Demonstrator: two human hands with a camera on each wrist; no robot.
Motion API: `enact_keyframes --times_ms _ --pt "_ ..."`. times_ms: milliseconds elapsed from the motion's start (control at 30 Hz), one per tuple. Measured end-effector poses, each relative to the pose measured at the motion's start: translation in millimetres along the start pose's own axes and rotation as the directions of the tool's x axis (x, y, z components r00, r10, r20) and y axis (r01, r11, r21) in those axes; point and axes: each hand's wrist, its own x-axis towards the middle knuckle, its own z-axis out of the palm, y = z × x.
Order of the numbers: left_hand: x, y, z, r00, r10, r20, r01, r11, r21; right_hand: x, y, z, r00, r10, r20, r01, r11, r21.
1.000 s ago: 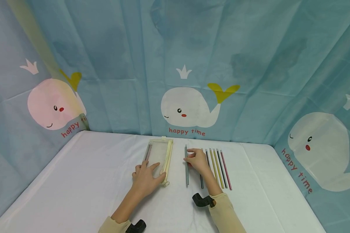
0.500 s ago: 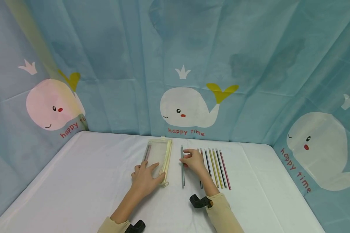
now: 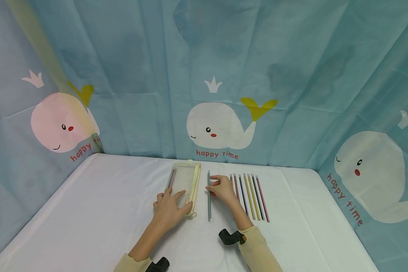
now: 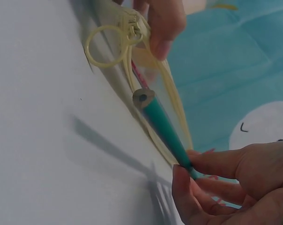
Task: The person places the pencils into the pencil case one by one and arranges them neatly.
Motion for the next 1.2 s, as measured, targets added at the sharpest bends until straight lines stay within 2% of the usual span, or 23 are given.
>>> enact_keyframes --times_ms 1200 --pt "-1.3 1.7 -1.3 1.000 0.008 -0.010 -0.008 1.000 0.005 9.9 -4.3 24.3 0.998 -0.028 0.059 0.023 0.995 0.093"
